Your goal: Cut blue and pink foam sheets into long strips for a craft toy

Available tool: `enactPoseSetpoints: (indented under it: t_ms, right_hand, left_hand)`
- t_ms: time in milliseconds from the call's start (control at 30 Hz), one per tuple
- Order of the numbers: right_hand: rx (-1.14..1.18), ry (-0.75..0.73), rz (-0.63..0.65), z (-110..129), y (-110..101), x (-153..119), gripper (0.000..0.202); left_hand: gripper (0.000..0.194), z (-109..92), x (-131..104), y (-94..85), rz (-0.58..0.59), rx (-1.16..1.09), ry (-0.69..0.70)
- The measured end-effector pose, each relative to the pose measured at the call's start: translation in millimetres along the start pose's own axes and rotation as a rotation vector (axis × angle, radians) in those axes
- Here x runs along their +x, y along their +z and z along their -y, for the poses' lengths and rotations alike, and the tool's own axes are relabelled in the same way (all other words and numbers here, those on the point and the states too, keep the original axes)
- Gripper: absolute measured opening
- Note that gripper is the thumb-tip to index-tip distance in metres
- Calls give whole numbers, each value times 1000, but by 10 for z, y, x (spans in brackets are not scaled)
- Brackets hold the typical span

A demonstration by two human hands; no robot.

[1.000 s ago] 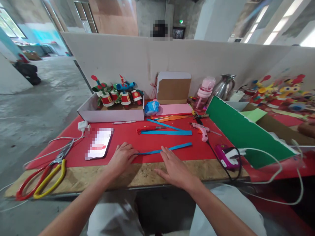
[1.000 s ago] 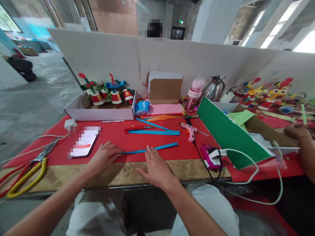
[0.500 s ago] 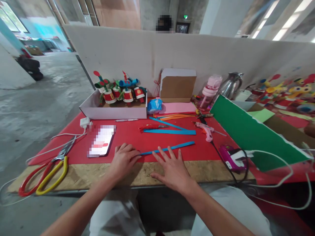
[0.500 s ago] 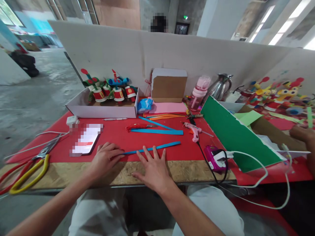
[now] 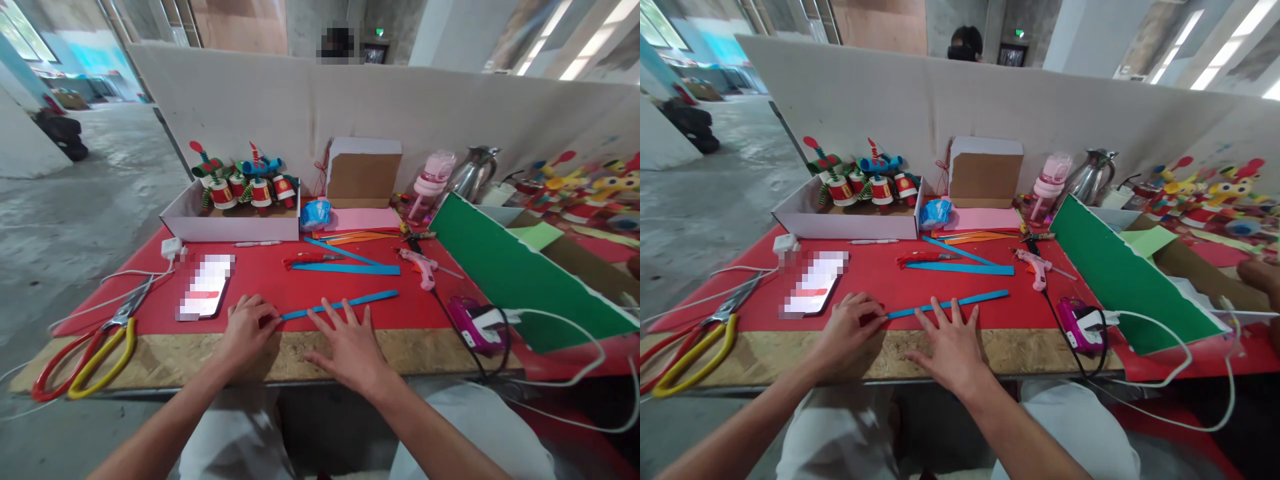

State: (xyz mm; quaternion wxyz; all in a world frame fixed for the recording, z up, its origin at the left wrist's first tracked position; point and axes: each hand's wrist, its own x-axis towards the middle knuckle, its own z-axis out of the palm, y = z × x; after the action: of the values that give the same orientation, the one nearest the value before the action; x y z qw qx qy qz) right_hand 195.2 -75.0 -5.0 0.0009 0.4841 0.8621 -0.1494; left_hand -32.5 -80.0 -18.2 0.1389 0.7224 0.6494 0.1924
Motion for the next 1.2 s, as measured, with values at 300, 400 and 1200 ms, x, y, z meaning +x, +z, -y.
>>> enactPoseSetpoints:
  t_ms: [300,400,1200]
  right_hand:
    - [-50,30,-85,-167,-113,-14,79]
    - [-34,3,-97,-311,-57,-10,82]
    - [228,-130,-133,-714,-273,321,10]
  left_hand:
    - [17,-235,520,-27,11,108,177]
    - [16,-304,672,120,52,73,245]
    - [16,-73,502,231,41,-56,275]
